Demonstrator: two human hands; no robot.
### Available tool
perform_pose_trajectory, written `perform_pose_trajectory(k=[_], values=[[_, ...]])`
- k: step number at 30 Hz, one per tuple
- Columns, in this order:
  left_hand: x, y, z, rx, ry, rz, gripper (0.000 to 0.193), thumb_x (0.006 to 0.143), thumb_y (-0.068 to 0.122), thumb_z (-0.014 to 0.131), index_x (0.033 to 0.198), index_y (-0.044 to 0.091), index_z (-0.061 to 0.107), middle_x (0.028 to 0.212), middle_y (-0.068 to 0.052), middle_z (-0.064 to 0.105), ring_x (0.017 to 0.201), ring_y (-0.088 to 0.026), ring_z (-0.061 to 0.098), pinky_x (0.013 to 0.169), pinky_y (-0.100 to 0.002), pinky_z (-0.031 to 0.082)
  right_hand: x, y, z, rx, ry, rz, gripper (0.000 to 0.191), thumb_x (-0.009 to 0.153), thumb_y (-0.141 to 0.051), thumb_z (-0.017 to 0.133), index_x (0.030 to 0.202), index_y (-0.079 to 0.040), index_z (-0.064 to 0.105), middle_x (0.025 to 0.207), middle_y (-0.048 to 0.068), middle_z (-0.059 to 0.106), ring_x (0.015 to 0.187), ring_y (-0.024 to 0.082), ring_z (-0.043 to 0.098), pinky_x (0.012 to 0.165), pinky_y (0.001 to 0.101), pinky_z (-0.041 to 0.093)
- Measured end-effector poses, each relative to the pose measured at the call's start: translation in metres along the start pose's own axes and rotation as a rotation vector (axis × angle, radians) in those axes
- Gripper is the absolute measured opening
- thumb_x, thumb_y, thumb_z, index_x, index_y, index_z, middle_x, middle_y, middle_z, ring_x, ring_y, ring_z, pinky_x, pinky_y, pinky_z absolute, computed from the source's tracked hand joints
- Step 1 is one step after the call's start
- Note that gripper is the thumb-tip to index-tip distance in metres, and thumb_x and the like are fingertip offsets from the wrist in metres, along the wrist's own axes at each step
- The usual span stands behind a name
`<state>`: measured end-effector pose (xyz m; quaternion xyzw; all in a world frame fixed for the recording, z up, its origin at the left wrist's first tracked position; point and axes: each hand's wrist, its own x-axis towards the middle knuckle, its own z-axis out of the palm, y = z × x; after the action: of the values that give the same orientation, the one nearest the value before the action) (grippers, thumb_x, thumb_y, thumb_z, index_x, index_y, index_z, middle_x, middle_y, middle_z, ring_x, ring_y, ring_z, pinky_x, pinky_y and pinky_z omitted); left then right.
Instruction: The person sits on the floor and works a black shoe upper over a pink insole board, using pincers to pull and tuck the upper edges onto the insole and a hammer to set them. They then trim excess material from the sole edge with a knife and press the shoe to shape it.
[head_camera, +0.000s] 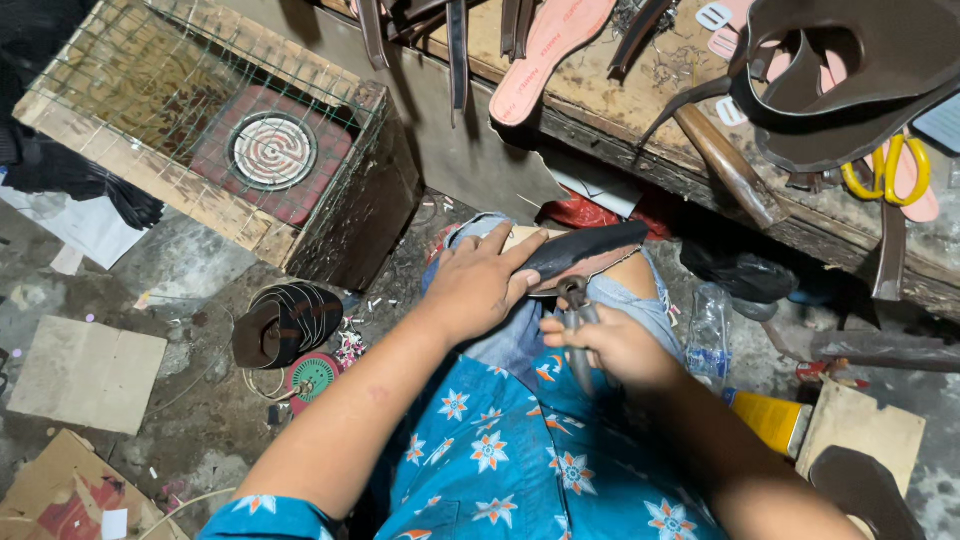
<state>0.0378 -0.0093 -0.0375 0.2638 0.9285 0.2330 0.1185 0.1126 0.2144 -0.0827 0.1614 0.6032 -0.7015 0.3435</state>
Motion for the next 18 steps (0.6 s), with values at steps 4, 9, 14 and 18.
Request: perform_pose_trajectory(k=[4, 9, 14, 18], values=[[-0.004, 0.004, 0.004, 0.056, 0.089, 0.048, 0.056, 0.095, 0.043, 0.058, 0.149, 0.030, 0.051, 0.152, -0.020, 0.046, 0.116, -0.044, 0.055, 0.094, -0.055, 0.043, 0.000, 0.000, -0.013, 0.160, -0.012, -0.002, 0.050, 0.090, -0.005, 0.054, 0.138, 0.006, 0.052, 0.134, 0.018, 0.067, 0.125, 0.030, 0.065, 0.104, 0.0426, 0.051], [-0.012, 0.007, 0.009, 0.095, 0.153, 0.061, 0.056, 0.095, 0.042, 0.059, 0.149, 0.030, 0.051, 0.151, -0.022, 0.047, 0.114, -0.041, 0.054, 0.092, -0.053, 0.042, -0.001, -0.003, -0.027, 0.191, -0.073, 0.017, 0.054, 0.087, 0.000, 0.052, 0.140, 0.006, 0.050, 0.137, 0.019, 0.063, 0.128, 0.028, 0.063, 0.106, 0.0414, 0.051], [-0.011, 0.008, 0.009, 0.101, 0.170, 0.067, 0.057, 0.094, 0.042, 0.061, 0.149, 0.030, 0.052, 0.150, -0.024, 0.047, 0.114, -0.042, 0.053, 0.094, -0.053, 0.041, -0.005, -0.007, -0.034, 0.107, -0.048, 0.020, 0.053, 0.088, -0.002, 0.053, 0.140, 0.007, 0.053, 0.131, 0.018, 0.064, 0.121, 0.027, 0.063, 0.106, 0.0403, 0.050], [-0.014, 0.015, 0.010, 0.179, 0.227, 0.088, 0.058, 0.092, 0.041, 0.064, 0.147, 0.029, 0.054, 0.148, -0.024, 0.047, 0.117, -0.042, 0.053, 0.092, -0.053, 0.041, -0.010, -0.009, -0.033, 0.035, -0.061, 0.061, 0.052, 0.088, -0.007, 0.054, 0.139, -0.002, 0.056, 0.117, 0.015, 0.069, 0.103, 0.028, 0.067, 0.090, 0.0409, 0.053]])
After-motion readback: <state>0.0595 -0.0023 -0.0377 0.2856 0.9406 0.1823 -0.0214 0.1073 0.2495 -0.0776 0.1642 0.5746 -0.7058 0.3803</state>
